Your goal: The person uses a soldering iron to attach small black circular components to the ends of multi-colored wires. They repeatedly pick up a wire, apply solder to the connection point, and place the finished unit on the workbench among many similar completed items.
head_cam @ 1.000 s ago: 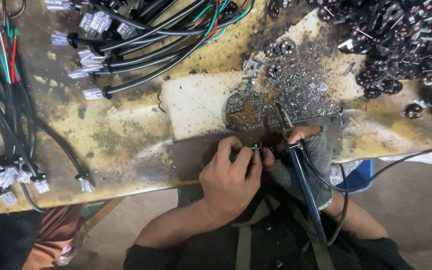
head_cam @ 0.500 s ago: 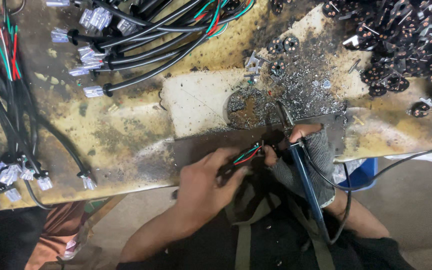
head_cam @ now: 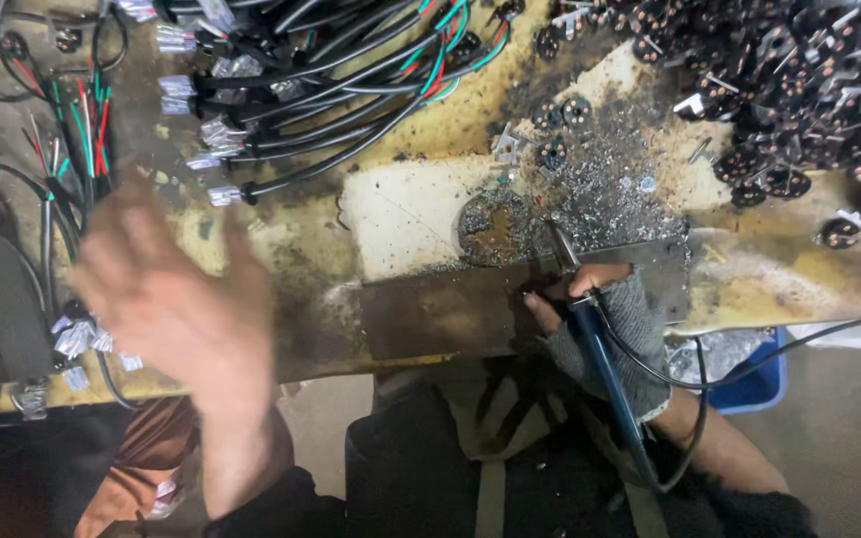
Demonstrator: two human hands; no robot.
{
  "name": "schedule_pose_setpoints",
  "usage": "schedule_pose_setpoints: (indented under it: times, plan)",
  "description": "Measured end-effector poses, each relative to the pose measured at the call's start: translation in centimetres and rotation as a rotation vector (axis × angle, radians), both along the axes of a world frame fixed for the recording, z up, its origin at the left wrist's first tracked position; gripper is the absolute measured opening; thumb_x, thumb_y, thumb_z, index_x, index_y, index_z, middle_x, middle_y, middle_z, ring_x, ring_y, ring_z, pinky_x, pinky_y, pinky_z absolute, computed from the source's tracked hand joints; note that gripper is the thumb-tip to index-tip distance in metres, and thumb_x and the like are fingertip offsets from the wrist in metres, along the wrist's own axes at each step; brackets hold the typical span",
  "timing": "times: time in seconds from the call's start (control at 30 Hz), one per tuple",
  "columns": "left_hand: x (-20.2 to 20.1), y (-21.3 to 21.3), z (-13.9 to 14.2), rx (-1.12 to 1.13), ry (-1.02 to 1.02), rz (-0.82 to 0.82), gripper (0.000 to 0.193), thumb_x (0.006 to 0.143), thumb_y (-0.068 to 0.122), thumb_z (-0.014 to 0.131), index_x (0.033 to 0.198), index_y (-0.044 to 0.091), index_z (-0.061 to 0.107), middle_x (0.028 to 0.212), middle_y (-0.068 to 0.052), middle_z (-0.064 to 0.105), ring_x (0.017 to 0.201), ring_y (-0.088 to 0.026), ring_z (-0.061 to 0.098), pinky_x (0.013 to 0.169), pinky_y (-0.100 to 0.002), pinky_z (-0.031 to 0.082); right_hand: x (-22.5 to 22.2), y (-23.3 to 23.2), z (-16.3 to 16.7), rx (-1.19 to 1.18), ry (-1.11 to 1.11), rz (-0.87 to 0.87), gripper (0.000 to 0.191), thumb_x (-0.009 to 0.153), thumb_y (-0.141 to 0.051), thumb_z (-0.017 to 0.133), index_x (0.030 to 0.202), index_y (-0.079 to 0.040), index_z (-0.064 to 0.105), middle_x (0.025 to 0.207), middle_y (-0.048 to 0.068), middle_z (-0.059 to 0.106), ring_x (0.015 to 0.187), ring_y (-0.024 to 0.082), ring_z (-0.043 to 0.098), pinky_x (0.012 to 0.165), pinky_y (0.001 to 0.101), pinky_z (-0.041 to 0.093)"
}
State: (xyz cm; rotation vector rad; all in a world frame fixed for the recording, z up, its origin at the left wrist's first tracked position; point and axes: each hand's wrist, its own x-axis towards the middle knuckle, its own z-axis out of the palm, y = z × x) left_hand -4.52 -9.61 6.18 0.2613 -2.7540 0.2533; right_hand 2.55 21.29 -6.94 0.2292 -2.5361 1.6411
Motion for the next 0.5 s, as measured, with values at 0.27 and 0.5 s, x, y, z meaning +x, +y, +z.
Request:
schedule_pose_setpoints:
  times: [0.27,0.5]
  plan:
    - [5.1,-10.1,-8.4,-0.337,-0.220,0.244,0.027,0.089,0.025,0.077,0.069,0.008,0.069,0.068,-0.011,0.068,0.060,-0.029,0.068,0.054,-0.040,0.050,0.4,-0.1,0.8,0.147,0.091,-0.091,0.045,0.085,-0.010,0.089,0.107,-0.008,0.049,0.088,0.004,0.055,0.070,0.012,0.054,0.064,0.0284,0.047]
    - [6.1,-2.2,-2.6,0.473,0.054,0.199,0.013,0.108,0.001,0.056,0.106,-0.007,0.067,0.063,-0.015,0.062,0.043,-0.027,0.052,0.044,-0.045,0.038,0.1,1.0,1.6,0.053,-0.099,0.021,0.028,0.090,-0.018,0.082,0.098,-0.011,0.056,0.077,0.002,0.063,0.066,0.012,0.060,0.062,0.0280,0.050]
